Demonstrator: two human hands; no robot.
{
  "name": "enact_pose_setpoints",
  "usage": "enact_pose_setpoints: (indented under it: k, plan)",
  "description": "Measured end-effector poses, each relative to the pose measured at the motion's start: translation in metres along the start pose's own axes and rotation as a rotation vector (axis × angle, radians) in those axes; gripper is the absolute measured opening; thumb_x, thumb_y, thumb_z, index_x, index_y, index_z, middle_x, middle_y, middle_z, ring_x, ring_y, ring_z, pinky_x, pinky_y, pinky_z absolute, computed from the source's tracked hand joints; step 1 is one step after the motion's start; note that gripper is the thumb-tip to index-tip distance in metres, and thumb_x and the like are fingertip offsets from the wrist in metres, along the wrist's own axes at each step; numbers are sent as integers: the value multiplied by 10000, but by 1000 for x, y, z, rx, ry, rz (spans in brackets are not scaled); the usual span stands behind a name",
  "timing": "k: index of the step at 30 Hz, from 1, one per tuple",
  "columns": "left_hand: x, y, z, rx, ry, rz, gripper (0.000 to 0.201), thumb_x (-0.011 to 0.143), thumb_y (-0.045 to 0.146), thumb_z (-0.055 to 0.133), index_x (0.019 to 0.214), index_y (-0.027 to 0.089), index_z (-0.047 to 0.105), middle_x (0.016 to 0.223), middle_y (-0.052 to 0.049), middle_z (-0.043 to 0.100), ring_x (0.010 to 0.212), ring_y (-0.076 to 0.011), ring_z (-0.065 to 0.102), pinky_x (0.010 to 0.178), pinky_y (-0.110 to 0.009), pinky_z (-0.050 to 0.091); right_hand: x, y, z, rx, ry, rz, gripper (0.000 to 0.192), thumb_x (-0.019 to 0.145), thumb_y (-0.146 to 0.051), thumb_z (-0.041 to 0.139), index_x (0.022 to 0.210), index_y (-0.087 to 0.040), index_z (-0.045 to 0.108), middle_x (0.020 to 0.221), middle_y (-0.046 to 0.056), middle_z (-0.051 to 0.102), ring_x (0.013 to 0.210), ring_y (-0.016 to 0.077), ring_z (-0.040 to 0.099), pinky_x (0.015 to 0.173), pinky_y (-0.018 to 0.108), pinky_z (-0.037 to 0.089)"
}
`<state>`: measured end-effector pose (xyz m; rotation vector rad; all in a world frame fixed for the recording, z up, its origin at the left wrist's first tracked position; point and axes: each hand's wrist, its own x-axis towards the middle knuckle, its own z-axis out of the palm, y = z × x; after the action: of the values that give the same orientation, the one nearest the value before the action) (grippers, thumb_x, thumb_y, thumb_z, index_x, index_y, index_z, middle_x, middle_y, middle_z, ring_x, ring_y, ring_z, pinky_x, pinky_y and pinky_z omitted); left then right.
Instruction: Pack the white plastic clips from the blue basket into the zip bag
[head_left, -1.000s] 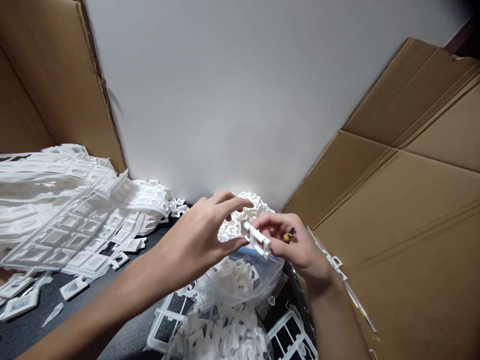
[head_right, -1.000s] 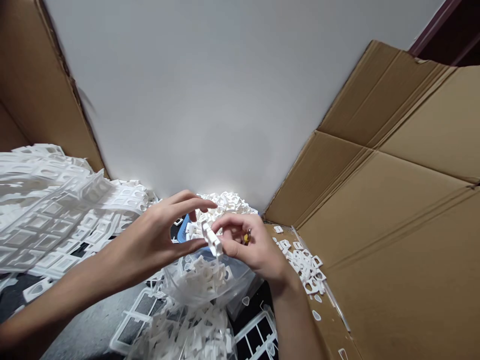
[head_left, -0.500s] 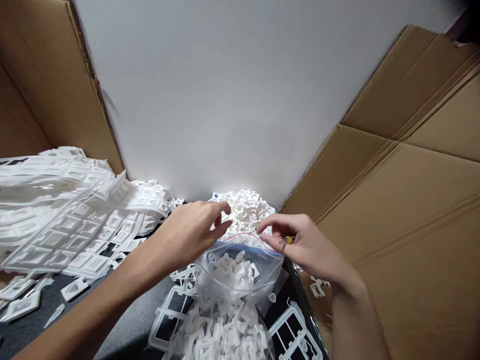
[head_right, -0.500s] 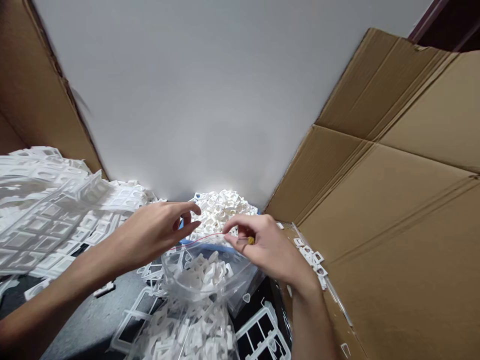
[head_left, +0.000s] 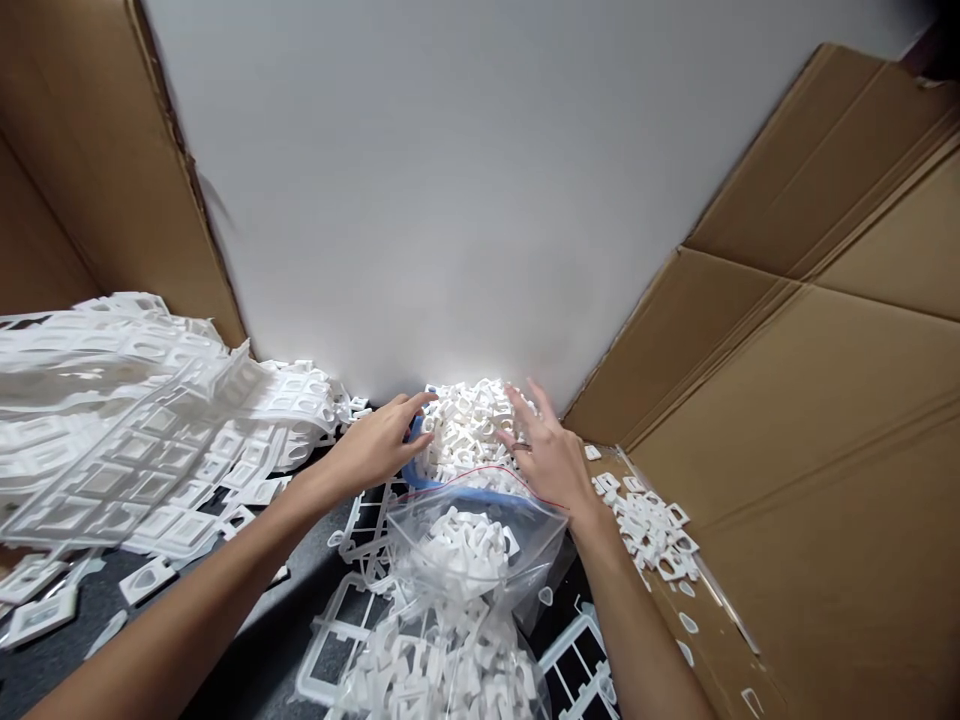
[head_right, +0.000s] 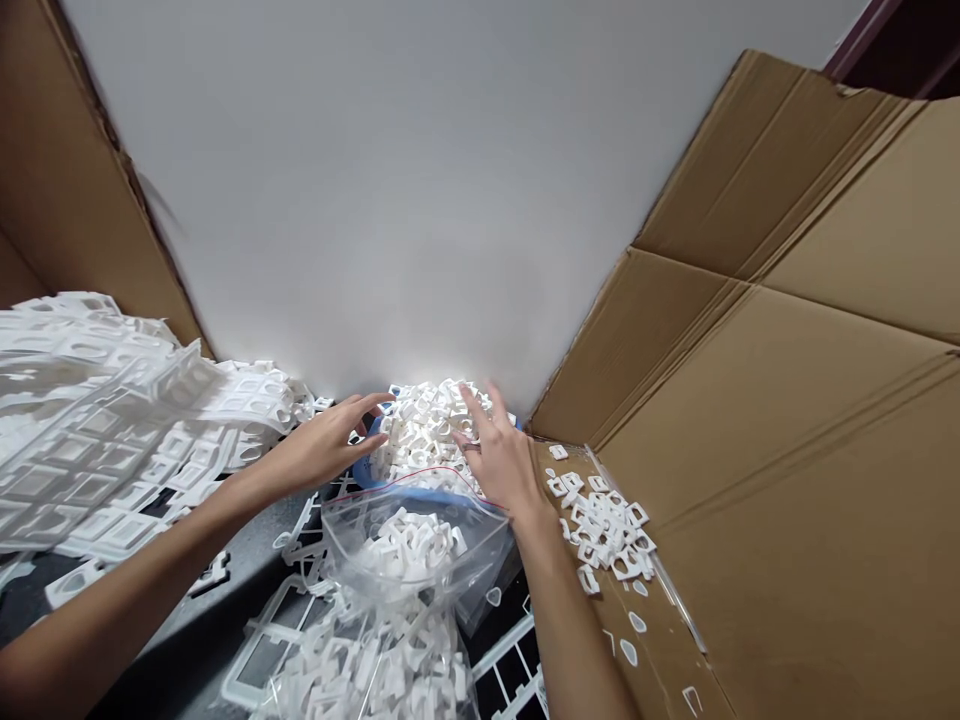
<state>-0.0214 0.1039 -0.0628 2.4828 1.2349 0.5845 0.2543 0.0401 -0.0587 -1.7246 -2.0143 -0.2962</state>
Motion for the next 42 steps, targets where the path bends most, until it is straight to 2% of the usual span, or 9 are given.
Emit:
enact_pose_setpoints:
  k: [2,7,14,20,23,30,35,39,42]
  plan:
    - [1,-2,2,-13,-14,-7,603,1066,463,477,1610,208,421,1298,-144,677,1079,-319,707,941,-448,538,-2,-2,9,-102,-40,-53,602,1076,-412,542,1664,-376,418,1757,110,360,899,291,778,673,401,588]
    - [-1,0,3,-24,-41,0,564,1059,472,491,1552,198,497,1336,-158,651,1111,-347,697,945,-478,534,-4,2,17,-164,50,-9,351,1094,-377,528,1417,-309,648,1512,110,594,786,239,757,583,337,504]
    - [-1,5,0,-27,-45,58,421,1062,422,496,1388,192,629,1390,-155,624,1193,-338,666,999,-478,524,-6,1,19,-262,62,-13,296,1061,-340,618,1350,-283,637,1425,84,646,655,197,701,524,331,381]
    - [-4,13,-10,-22,-37,72,411,1074,413,487,1369,176,644,1387,-153,628,1106,-323,698,929,-463,541,-8,9,17,-87,190,17,154,1042,-295,612,1174,-246,676,1277,61,731,858,233,747,642,316,469]
    - [-5,18,-16,-25,-23,75,391,1085,415,480,1356,188,647,1349,-136,652,1053,-304,705,880,-439,539,-6,14,13,-12,248,50,202,1010,-285,626,1200,-241,680,1162,52,763,967,263,749,739,328,520]
    - [-7,27,-22,-28,-9,107,362,1100,424,484,1337,213,658,1304,-114,683,1008,-282,706,834,-411,526,-6,17,12,65,142,104,376,991,-276,616,1362,-240,664,1365,95,707,1072,293,743,833,377,570]
    - [-9,27,-22,-33,-5,126,362,1100,412,499,1349,204,658,1279,-125,693,985,-280,715,827,-411,534,-6,21,20,137,103,123,381,1004,-292,575,1367,-211,658,1315,128,684,1090,311,721,900,414,566]
    - [-9,27,-21,-42,-9,144,356,1102,424,506,1332,211,676,1243,-131,700,989,-284,717,830,-413,541,-6,27,24,188,121,174,586,939,-273,583,1512,-162,529,1265,160,678,1060,317,697,905,431,553]
    - [-10,28,-22,-45,-20,153,366,1107,436,504,1333,207,678,1236,-131,698,963,-275,717,808,-405,536,-5,32,25,301,107,234,560,899,-295,589,1435,-134,575,1206,167,699,994,302,695,904,426,543]
